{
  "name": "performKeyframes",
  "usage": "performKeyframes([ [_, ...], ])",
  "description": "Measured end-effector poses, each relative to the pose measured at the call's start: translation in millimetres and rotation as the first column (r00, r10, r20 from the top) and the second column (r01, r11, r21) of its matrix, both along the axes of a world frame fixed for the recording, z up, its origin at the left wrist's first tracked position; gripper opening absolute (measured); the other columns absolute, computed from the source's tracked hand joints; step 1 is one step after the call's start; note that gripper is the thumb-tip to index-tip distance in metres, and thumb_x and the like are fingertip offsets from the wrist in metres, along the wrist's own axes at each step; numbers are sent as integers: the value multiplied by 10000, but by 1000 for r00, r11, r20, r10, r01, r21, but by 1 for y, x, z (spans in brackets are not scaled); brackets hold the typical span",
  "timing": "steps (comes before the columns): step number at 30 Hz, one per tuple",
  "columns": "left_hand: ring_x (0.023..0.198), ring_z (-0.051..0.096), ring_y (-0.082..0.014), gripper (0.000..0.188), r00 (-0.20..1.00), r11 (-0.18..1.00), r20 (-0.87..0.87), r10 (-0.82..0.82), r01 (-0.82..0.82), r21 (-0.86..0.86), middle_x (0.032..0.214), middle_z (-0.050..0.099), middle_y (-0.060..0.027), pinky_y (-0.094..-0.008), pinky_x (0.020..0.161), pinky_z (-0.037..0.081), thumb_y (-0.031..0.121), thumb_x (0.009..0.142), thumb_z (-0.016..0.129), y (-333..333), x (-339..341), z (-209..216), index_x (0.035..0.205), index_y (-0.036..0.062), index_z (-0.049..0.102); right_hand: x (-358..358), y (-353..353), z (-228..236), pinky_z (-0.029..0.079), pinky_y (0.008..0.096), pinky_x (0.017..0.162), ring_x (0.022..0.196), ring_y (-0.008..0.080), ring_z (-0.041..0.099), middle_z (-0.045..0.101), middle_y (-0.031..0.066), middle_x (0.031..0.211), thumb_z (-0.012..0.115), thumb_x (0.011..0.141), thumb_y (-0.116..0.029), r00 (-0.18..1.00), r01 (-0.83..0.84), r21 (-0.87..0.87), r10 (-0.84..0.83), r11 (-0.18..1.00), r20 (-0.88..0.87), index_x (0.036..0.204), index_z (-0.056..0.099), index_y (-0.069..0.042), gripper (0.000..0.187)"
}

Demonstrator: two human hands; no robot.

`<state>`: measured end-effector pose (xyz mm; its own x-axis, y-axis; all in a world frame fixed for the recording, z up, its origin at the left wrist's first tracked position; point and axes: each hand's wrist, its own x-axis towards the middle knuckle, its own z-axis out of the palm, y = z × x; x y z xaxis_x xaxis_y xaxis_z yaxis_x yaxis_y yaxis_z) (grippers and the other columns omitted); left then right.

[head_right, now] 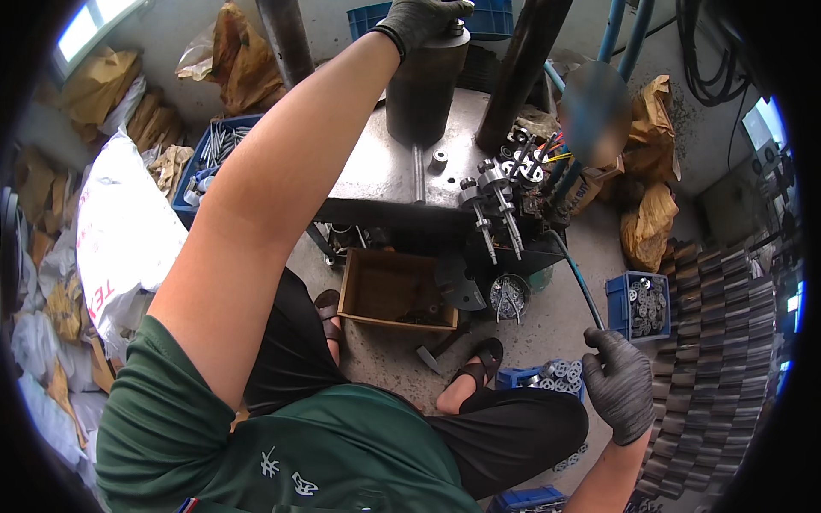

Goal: Manually inserting metal parts into an industrial press or assembly machine and activating the cycle.

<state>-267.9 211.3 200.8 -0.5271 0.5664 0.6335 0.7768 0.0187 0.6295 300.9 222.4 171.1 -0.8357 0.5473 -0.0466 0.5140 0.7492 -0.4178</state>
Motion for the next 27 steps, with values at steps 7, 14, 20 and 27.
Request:
performKeyframes([
  [7, 772, 710, -150, 325, 966, 977, 160, -203, 187, 106, 847, 752, -62, -314, 764, 581, 401, 862, 792, 8, -5, 0, 984, 101, 771, -8, 5, 5, 576, 445, 880, 962, 397, 720, 741, 235, 1000, 643, 869, -144, 1000, -7, -48, 7, 999, 1, 1074, 752, 13, 280],
  [14, 767, 709, -149, 311, 1000, 996, 17, 18, -20, 85, 832, 753, -64, -317, 757, 580, 367, 876, 786, 3, -1, 1, 993, 80, 767, -4, 15, 6, 570, 419, 894, 974, 373, 731, 739, 236, 1024, 635, 903, -46, 980, -101, -6, 101, 995, 169, 1151, 725, 19, 272],
  [20, 885, 694, -147, 187, 964, 961, -63, -259, 263, 86, 908, 727, -15, -294, 793, 570, 308, 890, 740, 24, -29, -14, 995, 153, 747, -54, 89, 34, 529, 329, 999, 1131, 195, 683, 727, 149, 1199, 616, 1018, -23, 730, 201, 306, 66, 931, -680, 1284, 666, 30, 276],
  [27, 916, 755, -199, 613, 999, 1000, 32, 21, -21, 0, 1015, 784, -118, -328, 877, 586, 428, 758, 858, 21, -26, -9, 1227, 57, 725, -143, 180, 90, 546, 321, 928, 1062, 230, 735, 760, 161, 1148, 628, 1054, -262, 831, 190, 766, 315, 614, -459, 1242, 718, -19, 319],
])
